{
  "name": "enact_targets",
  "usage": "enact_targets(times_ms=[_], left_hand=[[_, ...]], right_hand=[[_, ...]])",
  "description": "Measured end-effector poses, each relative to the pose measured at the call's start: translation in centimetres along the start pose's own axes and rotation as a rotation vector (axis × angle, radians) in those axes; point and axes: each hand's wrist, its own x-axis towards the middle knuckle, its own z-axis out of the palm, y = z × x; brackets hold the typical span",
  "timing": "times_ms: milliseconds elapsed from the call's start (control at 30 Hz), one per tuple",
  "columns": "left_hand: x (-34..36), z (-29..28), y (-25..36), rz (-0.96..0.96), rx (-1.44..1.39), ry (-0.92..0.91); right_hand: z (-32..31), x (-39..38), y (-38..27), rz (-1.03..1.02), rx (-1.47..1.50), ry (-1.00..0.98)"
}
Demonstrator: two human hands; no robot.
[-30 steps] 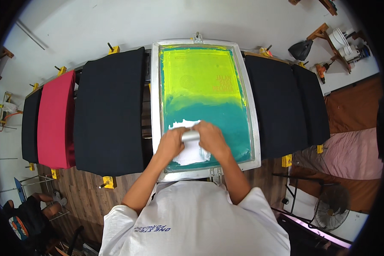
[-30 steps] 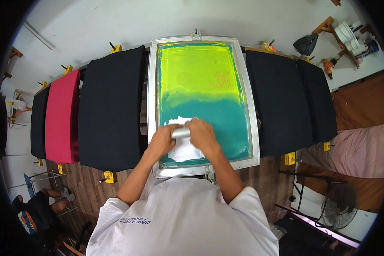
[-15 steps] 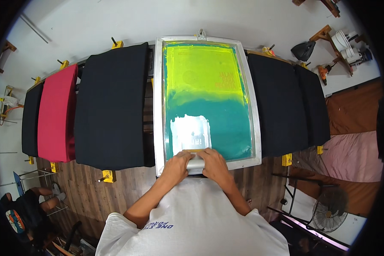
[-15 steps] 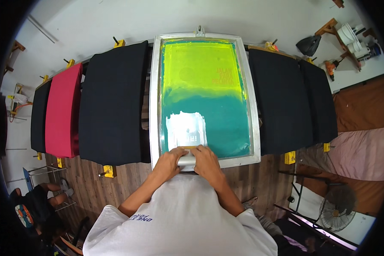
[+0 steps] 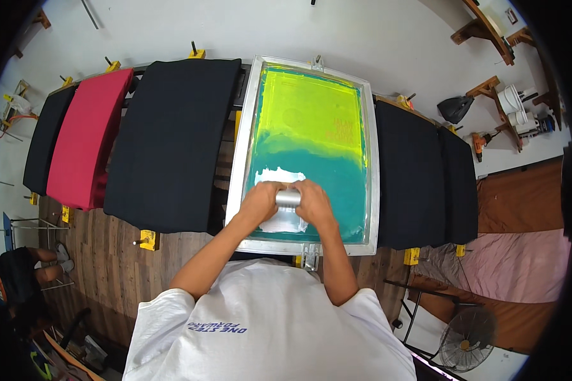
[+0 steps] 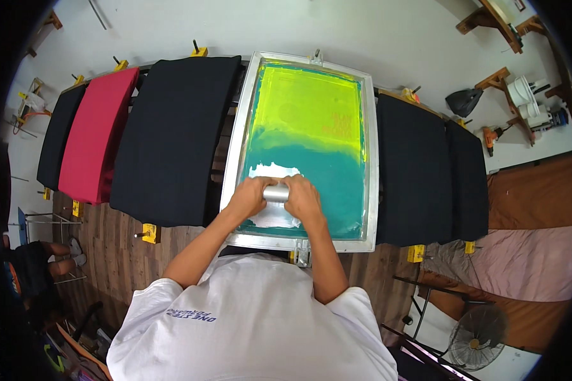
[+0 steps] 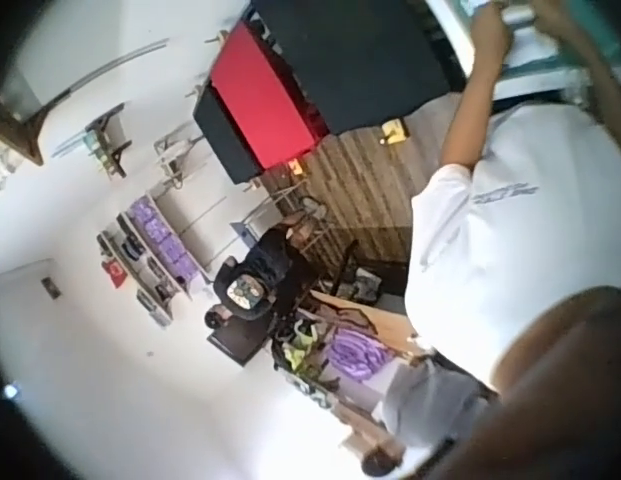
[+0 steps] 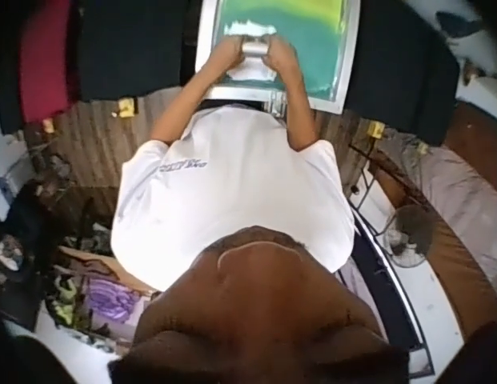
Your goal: Using a squeegee to apply white ink through a screen onto fabric for printing.
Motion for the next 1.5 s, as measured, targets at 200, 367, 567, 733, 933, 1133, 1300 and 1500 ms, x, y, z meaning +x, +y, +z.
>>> enact_targets(times_ms=[200,367,567,733,933,1133,1300,1500], left_hand=[[-5.9,1.0,1.6,-0.068,-0.03,-0.132],[-7.9,-0.3,3.2,-0.068,-0.073,-0.203],[-1.6,-1.7,1.3,-0.033,0.016,-0.189],[3.3,-0.9,-0.9,-0.006,-0.001,-0.074],[-1.3,0.6,0.0,0.043,-0.052,-0.019],[-6.1,0.1,2.2,-0.043,-0.064,-0.179],[-6.4,-0.7,2.9,-0.089,-0.132,-0.277],[-0.2,-1.6,1.1,0.012,-0.025,-0.152]], right_hand=[[0.0,-6.5,-1.9,0.035,0.027,-0.098],[-0.3,-8.7,-2.2,0.053,0.105,-0.14],[-3.2,-1.8,-2.1,0.02,-0.063,-0.206],[-2.7,3.1,-0.2,0.083,-0.048,-0.16],[-0.3,-1.3,-0.4,0.055,0.005,-0.058],[0.6,-6.9,-1.5,0.022,0.065,-0.041],[-0.3,-7.8,-1.3,-0.02,0.077,-0.131],[-2.1,-0.5,-0.5,-0.019,-0.046,-0.128]])
